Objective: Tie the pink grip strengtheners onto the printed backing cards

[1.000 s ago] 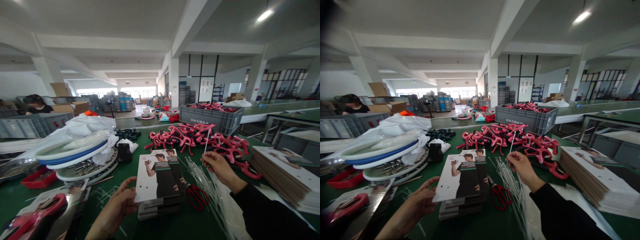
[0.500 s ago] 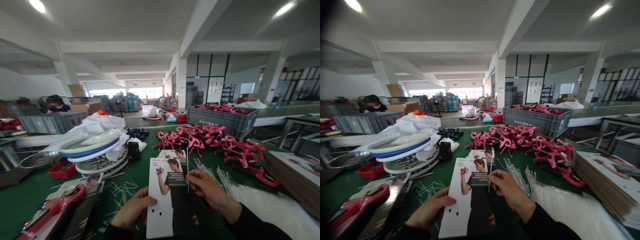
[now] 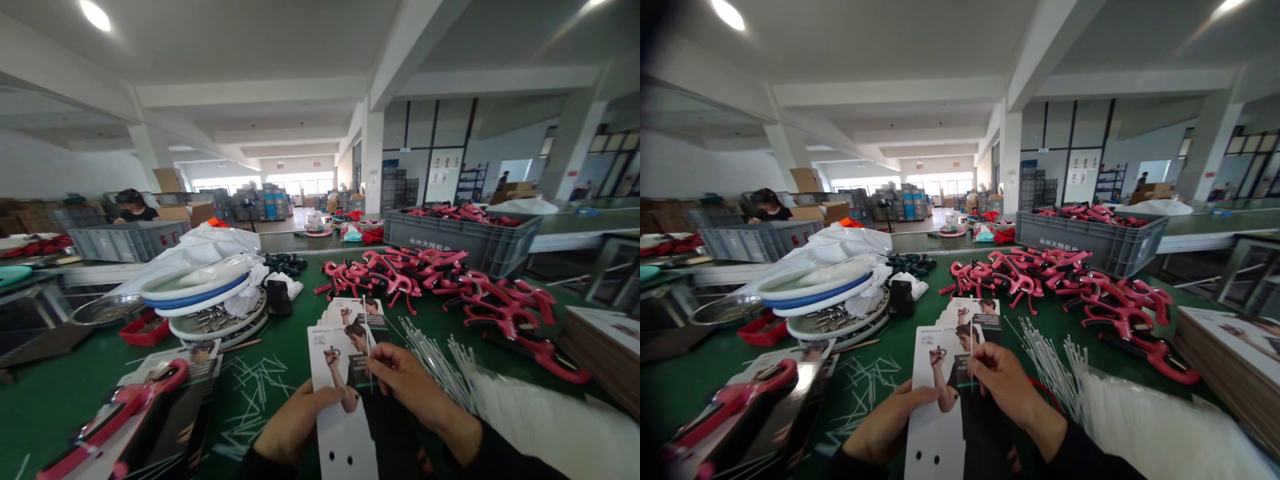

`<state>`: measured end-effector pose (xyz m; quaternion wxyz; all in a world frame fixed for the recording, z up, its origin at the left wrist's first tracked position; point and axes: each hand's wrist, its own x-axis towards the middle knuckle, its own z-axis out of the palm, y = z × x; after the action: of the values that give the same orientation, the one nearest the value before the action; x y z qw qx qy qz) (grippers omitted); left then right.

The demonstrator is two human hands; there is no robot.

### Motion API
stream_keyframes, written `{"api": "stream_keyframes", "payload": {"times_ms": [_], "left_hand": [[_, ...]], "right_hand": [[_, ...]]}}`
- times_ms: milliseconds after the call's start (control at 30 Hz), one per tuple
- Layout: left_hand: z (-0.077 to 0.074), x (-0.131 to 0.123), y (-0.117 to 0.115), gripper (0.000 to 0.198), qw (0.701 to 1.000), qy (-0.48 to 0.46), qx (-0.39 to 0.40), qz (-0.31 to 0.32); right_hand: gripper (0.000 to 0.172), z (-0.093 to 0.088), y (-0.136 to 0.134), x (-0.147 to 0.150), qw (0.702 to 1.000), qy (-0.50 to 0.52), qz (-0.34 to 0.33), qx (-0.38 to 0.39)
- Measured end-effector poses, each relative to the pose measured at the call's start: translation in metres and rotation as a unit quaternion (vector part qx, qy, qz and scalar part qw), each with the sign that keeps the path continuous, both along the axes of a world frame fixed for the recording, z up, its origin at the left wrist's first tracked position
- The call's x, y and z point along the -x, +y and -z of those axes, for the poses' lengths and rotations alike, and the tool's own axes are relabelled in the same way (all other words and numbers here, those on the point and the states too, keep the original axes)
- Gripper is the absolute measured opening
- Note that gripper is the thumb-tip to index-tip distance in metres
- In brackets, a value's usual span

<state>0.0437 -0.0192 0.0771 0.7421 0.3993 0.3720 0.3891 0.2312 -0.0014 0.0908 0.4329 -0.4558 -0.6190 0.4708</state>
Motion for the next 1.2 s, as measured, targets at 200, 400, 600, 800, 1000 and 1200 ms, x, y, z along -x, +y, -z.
{"api": "stream_keyframes", "payload": {"times_ms": [200, 400, 600, 800, 1000, 1200], "left_hand": [[-0.005, 0.001, -0.001, 0.011, 0.995, -0.073, -0.051, -0.045], [-0.004, 0.001, 0.000, 0.008, 0.986, -0.130, -0.071, -0.082], [0.001, -0.005, 0.002, 0.026, 0.977, -0.126, -0.036, -0.167], [0.013, -0.009, 0.004, 0.029, 0.966, -0.135, -0.063, -0.210], [0.015, -0.019, 0.000, 0.046, 0.964, -0.110, -0.094, -0.223], [0.005, -0.023, -0.007, 0.043, 0.949, -0.023, -0.158, -0.271]], "right_hand": [[0.026, -0.012, 0.001, 0.008, 0.994, -0.007, 0.059, -0.089], [0.021, -0.019, 0.001, 0.021, 0.980, 0.020, 0.104, -0.171], [0.021, 0.001, 0.000, 0.026, 0.976, 0.019, 0.117, -0.185], [0.022, 0.008, -0.007, 0.028, 0.975, 0.048, 0.137, -0.166], [0.021, 0.010, -0.007, 0.034, 0.970, 0.091, 0.166, -0.155], [0.021, 0.012, -0.003, 0.037, 0.961, 0.096, 0.200, -0.163]]}}
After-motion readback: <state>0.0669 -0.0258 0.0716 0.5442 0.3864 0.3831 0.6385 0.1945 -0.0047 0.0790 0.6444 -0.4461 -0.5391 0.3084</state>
